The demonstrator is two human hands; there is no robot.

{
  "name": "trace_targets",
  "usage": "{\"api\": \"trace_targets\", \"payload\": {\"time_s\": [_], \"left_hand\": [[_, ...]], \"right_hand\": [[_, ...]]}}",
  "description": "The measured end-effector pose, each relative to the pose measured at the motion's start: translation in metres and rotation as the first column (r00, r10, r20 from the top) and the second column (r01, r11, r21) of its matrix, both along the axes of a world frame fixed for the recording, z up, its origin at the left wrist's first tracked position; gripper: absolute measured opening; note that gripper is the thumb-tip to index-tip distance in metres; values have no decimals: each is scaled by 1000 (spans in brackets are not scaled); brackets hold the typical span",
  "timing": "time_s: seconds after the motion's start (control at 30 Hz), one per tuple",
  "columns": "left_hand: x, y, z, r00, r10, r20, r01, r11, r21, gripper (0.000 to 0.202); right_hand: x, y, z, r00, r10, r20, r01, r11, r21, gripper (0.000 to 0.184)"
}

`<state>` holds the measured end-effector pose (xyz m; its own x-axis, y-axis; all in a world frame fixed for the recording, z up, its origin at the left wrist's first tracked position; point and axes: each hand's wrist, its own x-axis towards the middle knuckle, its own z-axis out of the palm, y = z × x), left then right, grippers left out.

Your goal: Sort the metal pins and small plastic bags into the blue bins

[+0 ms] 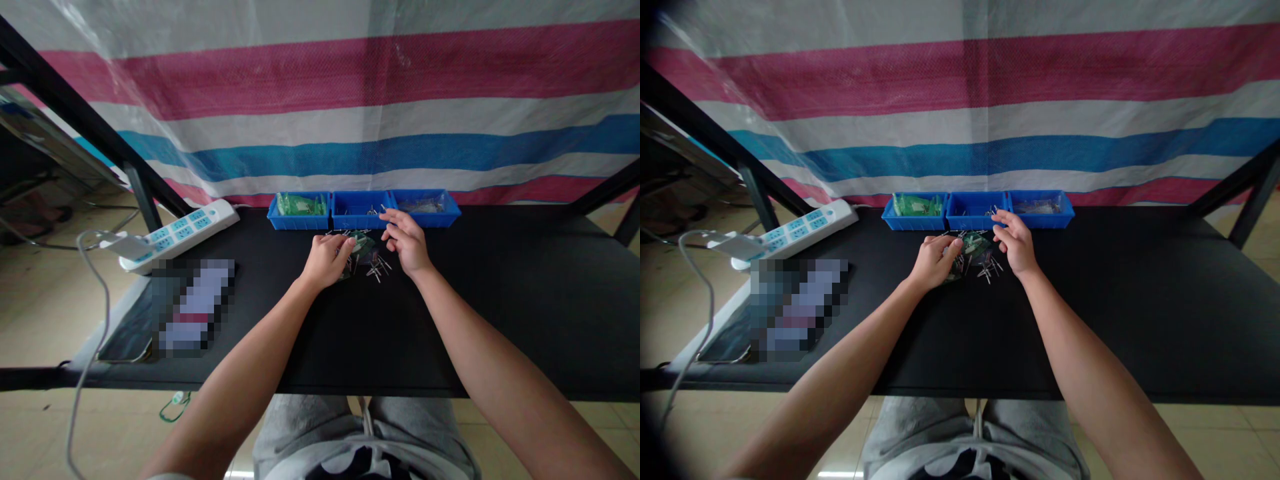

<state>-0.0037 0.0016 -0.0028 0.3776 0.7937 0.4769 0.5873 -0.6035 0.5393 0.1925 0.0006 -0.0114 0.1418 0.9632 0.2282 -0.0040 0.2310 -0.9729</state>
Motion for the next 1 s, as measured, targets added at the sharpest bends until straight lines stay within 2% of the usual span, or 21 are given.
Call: {"api": "trace_targets", "payload": {"time_s": [0.1, 0.2, 0.37, 0.47, 0.53, 0.63, 0.73, 0.8, 0.9, 1.0], "left_hand": [[0, 0, 0, 1000, -12, -5, 12, 1000, 8, 38], [0, 0, 0, 1000, -6, -11, 7, 1000, 15, 33], [0, 0, -1, 1000, 13, -16, -13, 1000, 9, 25], [-1, 1, -4, 999, 39, -34, -39, 999, 3, 17], [-1, 2, -6, 997, 61, -50, -61, 998, 4, 16], [-2, 3, -8, 996, 69, -60, -69, 998, 1, 18], [-1, 4, -9, 996, 61, -71, -62, 998, -13, 21], [-1, 4, -9, 995, 57, -84, -59, 998, -28, 22], [-1, 4, -9, 994, 54, -96, -59, 997, -45, 24], [-1, 4, -10, 994, 49, -97, -54, 997, -48, 28]], "right_hand": [[8, 4, -5, 999, 32, 10, -32, 999, -14, 62], [12, 6, -8, 999, 33, -29, -34, 999, -24, 65], [12, 9, -8, 982, -106, -155, 99, 994, -52, 57], [11, 10, -7, 972, -181, -147, 173, 982, -72, 48], [10, 10, -8, 977, -200, -68, 197, 979, -44, 41], [7, 6, -8, 969, -172, 177, 166, 985, 52, 26], [3, 1, -8, 875, -128, 467, 82, 990, 117, 16], [1, -2, -7, 796, -94, 598, 18, 991, 132, 12], [-1, -4, -6, 709, -35, 704, -108, 982, 158, 8], [-1, -5, -6, 638, 26, 769, -253, 951, 178, 17]]}}
